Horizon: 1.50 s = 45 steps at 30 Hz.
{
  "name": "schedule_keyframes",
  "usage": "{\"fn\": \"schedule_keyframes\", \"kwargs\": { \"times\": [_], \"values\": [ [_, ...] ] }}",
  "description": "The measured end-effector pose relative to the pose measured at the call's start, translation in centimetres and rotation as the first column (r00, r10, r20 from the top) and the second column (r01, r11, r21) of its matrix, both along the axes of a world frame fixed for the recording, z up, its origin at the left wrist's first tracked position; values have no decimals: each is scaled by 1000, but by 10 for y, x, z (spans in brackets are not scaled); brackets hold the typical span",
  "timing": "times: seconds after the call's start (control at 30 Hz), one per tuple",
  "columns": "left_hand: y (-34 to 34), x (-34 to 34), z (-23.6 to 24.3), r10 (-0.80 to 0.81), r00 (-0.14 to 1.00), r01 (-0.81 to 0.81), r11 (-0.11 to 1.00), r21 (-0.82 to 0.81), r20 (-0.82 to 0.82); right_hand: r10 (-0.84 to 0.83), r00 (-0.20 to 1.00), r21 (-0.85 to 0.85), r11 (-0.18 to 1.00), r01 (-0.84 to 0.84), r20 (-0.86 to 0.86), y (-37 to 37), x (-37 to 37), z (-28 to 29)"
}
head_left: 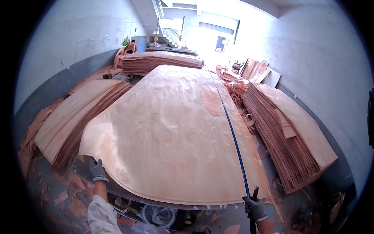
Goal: The person scans a label on a box with a handheld scanner and then applies small adhesive tape strips by hand to repair splits in large sheets of wood veneer, using a small tool to press and cut the tape.
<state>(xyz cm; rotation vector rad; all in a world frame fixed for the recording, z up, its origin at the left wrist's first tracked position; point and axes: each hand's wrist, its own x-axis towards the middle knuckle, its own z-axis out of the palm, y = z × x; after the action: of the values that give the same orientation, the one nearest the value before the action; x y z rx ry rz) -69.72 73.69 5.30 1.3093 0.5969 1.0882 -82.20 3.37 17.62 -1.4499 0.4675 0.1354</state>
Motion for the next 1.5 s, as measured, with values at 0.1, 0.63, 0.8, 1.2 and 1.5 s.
{"fn": "schedule_keyframes", "kwargs": {
  "times": [0.1, 0.63, 0.8, 1.2, 1.5],
  "values": [
    [-33, 7, 27, 119, 988, -48, 845, 533, -98, -7, 1000, 46, 999, 5, 28, 3, 42, -9],
    [-215, -31, 67, 236, 760, 650, -240, 721, -606, -4, 991, -124, 992, 21, 135, -67, 257, -3],
    [-223, -37, 38, 174, 747, 660, -308, 685, -641, -12, 996, -154, 988, 26, 93, -100, 167, -38],
    [-212, -80, 12, 202, 495, 831, -393, 393, -845, -12, 997, -341, 939, 39, 81, -65, -50, -56],
    [-231, -22, 108, -425, 777, 625, 430, 651, -465, 404, 894, -418, 859, -297, 196, 42, -122, -104]
  ]
}}
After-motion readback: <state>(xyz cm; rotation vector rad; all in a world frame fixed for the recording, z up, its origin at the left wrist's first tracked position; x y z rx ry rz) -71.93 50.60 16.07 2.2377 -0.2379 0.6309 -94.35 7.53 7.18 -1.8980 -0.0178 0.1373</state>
